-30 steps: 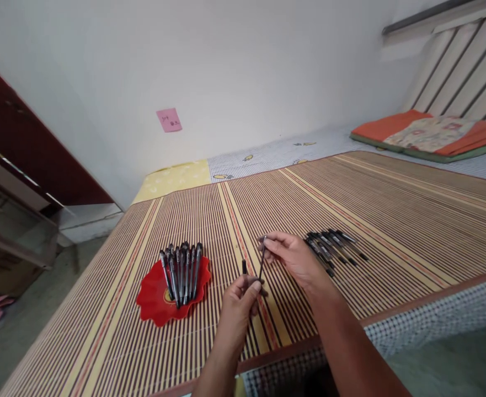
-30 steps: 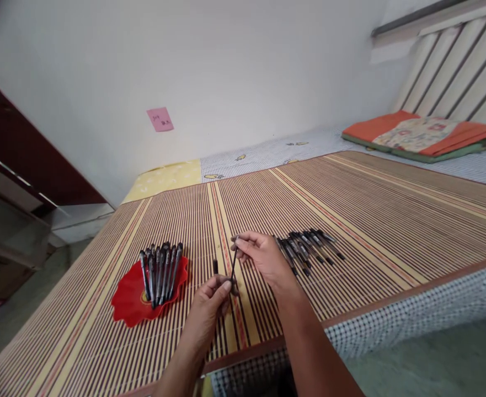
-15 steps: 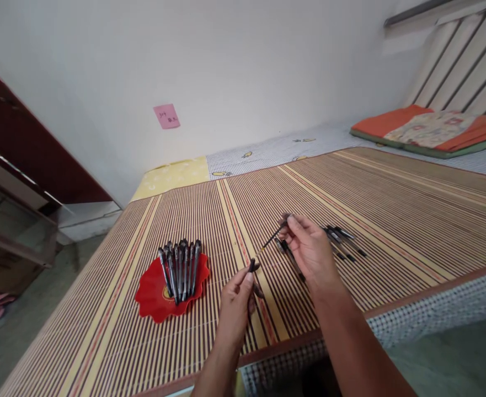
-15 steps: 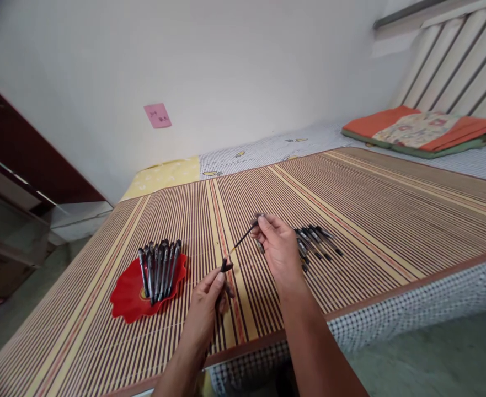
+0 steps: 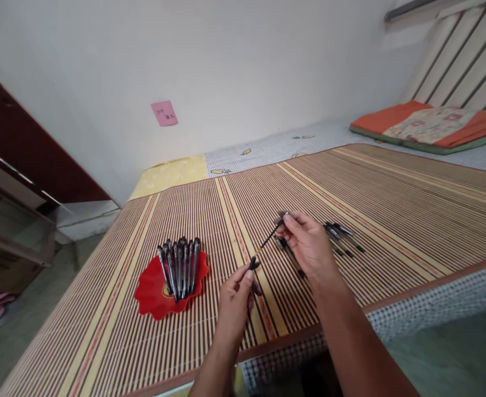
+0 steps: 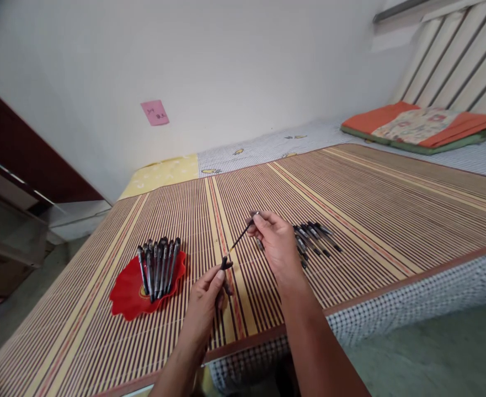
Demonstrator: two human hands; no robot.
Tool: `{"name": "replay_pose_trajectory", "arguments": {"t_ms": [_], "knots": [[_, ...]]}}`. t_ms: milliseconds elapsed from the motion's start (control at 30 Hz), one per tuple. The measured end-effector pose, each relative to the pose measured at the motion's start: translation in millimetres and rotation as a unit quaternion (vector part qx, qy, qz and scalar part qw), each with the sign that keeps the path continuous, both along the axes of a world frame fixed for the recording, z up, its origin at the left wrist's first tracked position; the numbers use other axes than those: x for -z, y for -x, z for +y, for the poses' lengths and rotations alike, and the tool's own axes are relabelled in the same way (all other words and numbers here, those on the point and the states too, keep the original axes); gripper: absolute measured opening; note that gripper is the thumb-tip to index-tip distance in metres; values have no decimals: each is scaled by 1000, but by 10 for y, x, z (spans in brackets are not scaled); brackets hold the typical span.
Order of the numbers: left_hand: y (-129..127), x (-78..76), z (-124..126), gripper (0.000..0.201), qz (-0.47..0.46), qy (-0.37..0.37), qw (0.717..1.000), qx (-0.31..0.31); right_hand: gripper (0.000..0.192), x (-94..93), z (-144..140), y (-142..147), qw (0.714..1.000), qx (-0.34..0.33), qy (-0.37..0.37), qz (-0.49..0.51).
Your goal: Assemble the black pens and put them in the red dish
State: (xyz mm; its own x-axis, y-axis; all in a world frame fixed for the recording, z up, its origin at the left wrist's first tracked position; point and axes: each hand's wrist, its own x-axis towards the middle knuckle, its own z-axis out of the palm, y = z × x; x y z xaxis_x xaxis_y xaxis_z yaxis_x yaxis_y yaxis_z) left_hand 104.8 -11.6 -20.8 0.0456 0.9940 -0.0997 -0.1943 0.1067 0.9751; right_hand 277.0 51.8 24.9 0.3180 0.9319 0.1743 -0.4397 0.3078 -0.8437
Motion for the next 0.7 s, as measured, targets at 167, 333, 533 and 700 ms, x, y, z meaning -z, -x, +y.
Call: {"name": "replay_pose_trajectory", "arguments": {"t_ms": [167, 333, 533, 700], "knots": [[9, -46, -8, 27, 113, -86, 990, -10, 21, -30, -44, -62, 995, -13, -15, -93], [24, -66, -32, 27, 105, -93, 990, -3, 22, -35, -78, -30, 982, -89, -21, -163], [63, 30, -6, 33, 7, -26, 999, 39, 21, -19, -86, 107, 971, -169, -10, -170], [70, 35, 8, 31, -103, 15, 993, 61, 22, 23, -89, 177, 953, -240, 3, -187]]}}
